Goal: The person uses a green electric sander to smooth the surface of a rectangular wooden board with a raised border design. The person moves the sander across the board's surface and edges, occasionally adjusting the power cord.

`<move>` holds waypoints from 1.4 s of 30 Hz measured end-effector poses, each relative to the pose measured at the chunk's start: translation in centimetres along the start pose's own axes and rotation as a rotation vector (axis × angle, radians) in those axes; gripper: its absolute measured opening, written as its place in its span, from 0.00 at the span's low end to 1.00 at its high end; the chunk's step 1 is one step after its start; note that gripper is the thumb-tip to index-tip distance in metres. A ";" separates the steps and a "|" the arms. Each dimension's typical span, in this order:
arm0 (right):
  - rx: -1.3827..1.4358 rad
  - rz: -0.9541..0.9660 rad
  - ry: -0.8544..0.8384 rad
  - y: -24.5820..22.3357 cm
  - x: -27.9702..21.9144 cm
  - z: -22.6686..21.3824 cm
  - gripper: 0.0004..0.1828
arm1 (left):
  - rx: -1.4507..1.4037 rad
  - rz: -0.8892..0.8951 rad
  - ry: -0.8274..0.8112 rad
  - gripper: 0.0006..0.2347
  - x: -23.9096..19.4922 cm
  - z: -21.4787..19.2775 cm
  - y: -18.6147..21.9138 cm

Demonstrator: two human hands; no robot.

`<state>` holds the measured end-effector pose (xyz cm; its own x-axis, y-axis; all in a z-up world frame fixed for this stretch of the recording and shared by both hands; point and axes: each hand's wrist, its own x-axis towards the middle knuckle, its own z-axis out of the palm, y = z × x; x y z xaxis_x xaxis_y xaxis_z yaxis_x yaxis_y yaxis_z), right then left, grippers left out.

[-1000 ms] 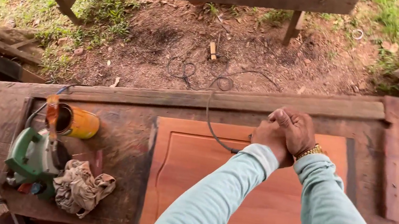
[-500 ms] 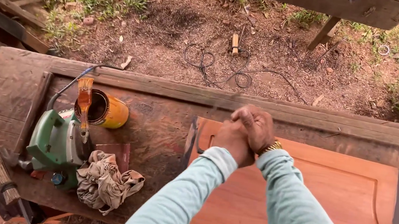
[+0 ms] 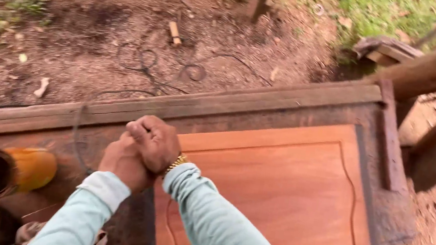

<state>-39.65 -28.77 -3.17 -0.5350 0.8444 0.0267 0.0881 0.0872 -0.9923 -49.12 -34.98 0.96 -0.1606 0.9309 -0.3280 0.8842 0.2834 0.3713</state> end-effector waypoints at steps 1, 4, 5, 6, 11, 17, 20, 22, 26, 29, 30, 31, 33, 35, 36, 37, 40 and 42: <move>0.029 0.000 0.016 -0.3 -0.2 -0.6 0.22 | 0.009 -0.013 -0.025 0.14 0.1 -0.4 0.9; 0.008 -0.034 0.056 -0.7 -0.5 -3.8 0.24 | 0.015 0.065 0.001 0.16 1.7 0.0 3.5; 0.001 -0.033 0.066 -0.5 -0.6 -5.2 0.24 | 0.013 0.076 -0.001 0.16 2.4 0.0 5.0; -0.010 -0.034 0.094 -0.4 -0.7 -6.4 0.24 | 0.012 0.092 -0.039 0.17 3.0 -0.2 6.3; -0.015 -0.050 0.207 0.8 -1.1 -13.2 0.24 | 0.045 0.062 -0.166 0.17 6.3 1.2 12.4; -0.036 0.000 0.324 1.8 -2.0 -22.6 0.24 | 0.099 0.297 -0.206 0.13 10.6 4.6 20.2; -0.016 -0.012 0.345 2.5 -2.4 -26.7 0.23 | 0.090 0.333 -0.196 0.12 12.1 5.9 23.7; 0.004 -0.064 0.377 3.1 -2.8 -29.3 0.22 | 0.106 0.366 -0.182 0.13 13.0 6.7 26.3; 0.004 -0.082 0.437 4.4 -3.5 -34.2 0.21 | 0.129 0.422 -0.219 0.12 15.0 8.4 31.0; 0.007 -0.088 0.485 5.3 -4.2 -37.4 0.21 | 0.119 0.487 -0.230 0.12 16.2 9.4 34.2; 0.012 -0.083 0.505 5.6 -4.4 -38.5 0.21 | 0.121 0.514 -0.234 0.12 16.6 9.8 35.3; 0.017 -0.079 0.526 5.9 -4.6 -39.5 0.21 | 0.123 0.542 -0.238 0.12 17.0 10.2 36.3; 0.000 -0.076 0.555 6.6 -5.0 -41.9 0.21 | 0.132 0.580 -0.242 0.12 17.7 10.6 38.8; -0.018 -0.070 0.576 7.4 -5.5 -44.1 0.20 | 0.136 0.612 -0.247 0.12 18.6 11.5 41.0; -0.034 -0.078 0.593 7.8 -5.7 -45.3 0.20 | 0.149 0.635 -0.245 0.11 19.1 12.0 42.0; -0.050 -0.086 0.610 8.3 -5.8 -46.2 0.19 | 0.161 0.658 -0.244 0.10 19.7 12.5 42.9; -0.587 -0.416 0.605 12.4 -6.4 -50.0 0.14 | 0.210 0.713 -0.259 0.07 21.3 14.0 45.4; -0.433 -0.297 0.631 10.2 -6.4 -51.7 0.15 | 0.189 0.733 -0.245 0.07 22.0 14.5 47.0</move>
<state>8.10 -6.01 -7.18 -0.0252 0.8812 0.4720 0.4025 0.4411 -0.8021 -4.74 -4.54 -1.34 0.5729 0.7816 -0.2468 0.7901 -0.4466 0.4199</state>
